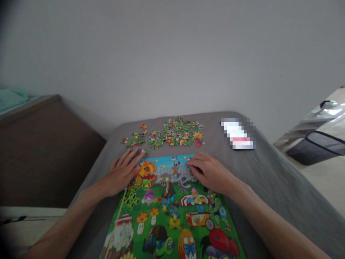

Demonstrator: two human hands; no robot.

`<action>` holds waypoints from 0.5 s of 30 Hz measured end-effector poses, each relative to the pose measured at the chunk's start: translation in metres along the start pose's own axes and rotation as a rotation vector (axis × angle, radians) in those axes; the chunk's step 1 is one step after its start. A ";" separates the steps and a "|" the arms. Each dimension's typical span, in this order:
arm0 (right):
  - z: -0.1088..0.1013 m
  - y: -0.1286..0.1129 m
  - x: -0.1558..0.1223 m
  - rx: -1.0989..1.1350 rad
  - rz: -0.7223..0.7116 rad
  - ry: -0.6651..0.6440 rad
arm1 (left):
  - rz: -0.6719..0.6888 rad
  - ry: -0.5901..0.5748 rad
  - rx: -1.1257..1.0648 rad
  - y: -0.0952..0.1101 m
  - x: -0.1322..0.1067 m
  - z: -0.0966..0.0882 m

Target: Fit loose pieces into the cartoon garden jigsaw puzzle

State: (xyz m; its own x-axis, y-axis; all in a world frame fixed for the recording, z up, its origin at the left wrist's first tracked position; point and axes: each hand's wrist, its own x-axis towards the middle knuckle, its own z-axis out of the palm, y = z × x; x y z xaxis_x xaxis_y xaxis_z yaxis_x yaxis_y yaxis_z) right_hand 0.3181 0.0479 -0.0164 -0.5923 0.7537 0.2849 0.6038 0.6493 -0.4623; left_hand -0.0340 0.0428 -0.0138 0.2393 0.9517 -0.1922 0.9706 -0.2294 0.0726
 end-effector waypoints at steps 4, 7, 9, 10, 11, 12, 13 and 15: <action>-0.001 -0.002 0.000 -0.005 -0.028 0.002 | -0.016 -0.021 -0.015 -0.005 -0.001 -0.003; -0.002 -0.003 0.000 -0.011 -0.043 0.008 | -0.041 -0.005 -0.009 -0.010 -0.001 -0.005; -0.001 -0.004 0.000 -0.004 -0.044 0.006 | -0.052 0.023 -0.016 -0.013 0.000 -0.006; -0.001 -0.004 0.000 0.001 -0.042 0.006 | -0.062 0.048 -0.020 -0.014 0.002 -0.007; 0.000 -0.004 0.000 0.006 -0.038 0.006 | -0.077 0.080 -0.026 -0.015 0.004 -0.007; 0.000 -0.004 0.001 0.010 -0.033 0.007 | -0.095 0.115 -0.034 -0.016 0.006 -0.007; 0.001 -0.004 0.001 0.015 -0.028 0.006 | -0.116 0.153 -0.044 -0.016 0.008 -0.007; 0.003 -0.005 0.001 0.026 -0.021 -0.003 | -0.148 0.226 -0.064 -0.016 0.013 -0.006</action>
State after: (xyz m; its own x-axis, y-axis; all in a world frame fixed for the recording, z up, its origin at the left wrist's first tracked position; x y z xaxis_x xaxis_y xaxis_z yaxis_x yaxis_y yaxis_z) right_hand 0.3133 0.0452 -0.0165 -0.6063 0.7395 0.2925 0.5771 0.6622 -0.4779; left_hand -0.0463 0.0602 -0.0116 0.0767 0.9969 0.0176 0.9892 -0.0783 0.1236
